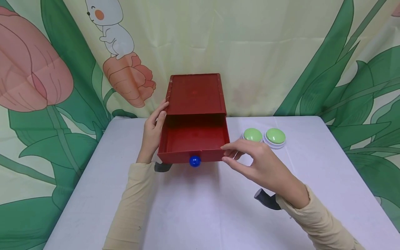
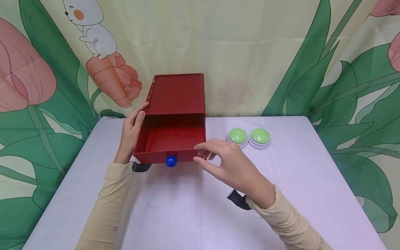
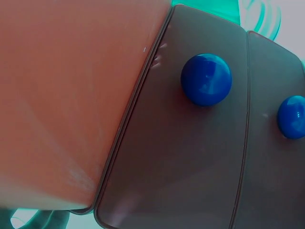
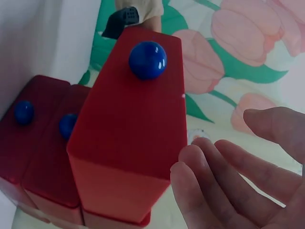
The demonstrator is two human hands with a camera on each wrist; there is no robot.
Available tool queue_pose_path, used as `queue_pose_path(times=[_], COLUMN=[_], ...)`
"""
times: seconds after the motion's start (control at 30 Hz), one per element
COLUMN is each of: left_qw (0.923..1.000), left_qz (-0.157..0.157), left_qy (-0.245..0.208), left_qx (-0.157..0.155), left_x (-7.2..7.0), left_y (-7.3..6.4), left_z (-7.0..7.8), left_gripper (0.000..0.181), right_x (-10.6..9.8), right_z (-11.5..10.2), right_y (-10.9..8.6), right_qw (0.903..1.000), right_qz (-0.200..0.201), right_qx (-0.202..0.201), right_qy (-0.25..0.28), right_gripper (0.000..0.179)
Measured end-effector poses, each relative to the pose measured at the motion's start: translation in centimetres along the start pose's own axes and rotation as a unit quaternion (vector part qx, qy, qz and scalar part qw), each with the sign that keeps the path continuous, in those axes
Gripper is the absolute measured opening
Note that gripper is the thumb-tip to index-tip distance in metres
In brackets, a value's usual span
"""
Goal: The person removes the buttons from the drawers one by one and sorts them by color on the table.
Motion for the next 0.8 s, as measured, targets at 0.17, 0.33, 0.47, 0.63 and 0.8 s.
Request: queue_pose_path(times=[0.17,0.33,0.47,0.63,0.8], left_qw=[1.0,0.9999,0.9999,1.0,1.0], left_qz=[-0.006,-0.008,-0.009,-0.009,-0.008], left_qy=[0.005,0.006,0.006,0.003,0.005], left_qx=[-0.005,-0.005,-0.004,-0.002,0.001], left_x=[-0.1,-0.1,-0.1,-0.1,-0.1], left_y=[-0.5,-0.9,-0.8,-0.8,-0.8], left_z=[1.9,3.2,3.3,3.2,3.1], left_gripper=[0.042,0.043,0.042,0.042,0.042], right_x=[0.9,1.9,2.7,3.8,4.8], right_z=[0.6,1.5,2.3,3.3,3.8], right_y=[-0.1,-0.2,-0.4,-0.7,-0.7], right_qw=[0.9996,0.9972,0.9936,0.9871,0.981], right_qz=[-0.006,-0.026,-0.04,-0.054,-0.068], right_qx=[0.02,0.061,0.098,0.138,0.159], right_qy=[0.016,0.034,0.039,0.059,0.088], right_gripper=[0.022,0.021,0.022,0.023,0.025])
Point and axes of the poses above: each hand's wrist, its own y-axis towards the middle knuckle, its own x-axis out of the palm, z = x × y, the point moved 10 cm from there along y, towards the middle knuckle, and after that the axes turned 9 degrees about y, right-handed, at the moved point
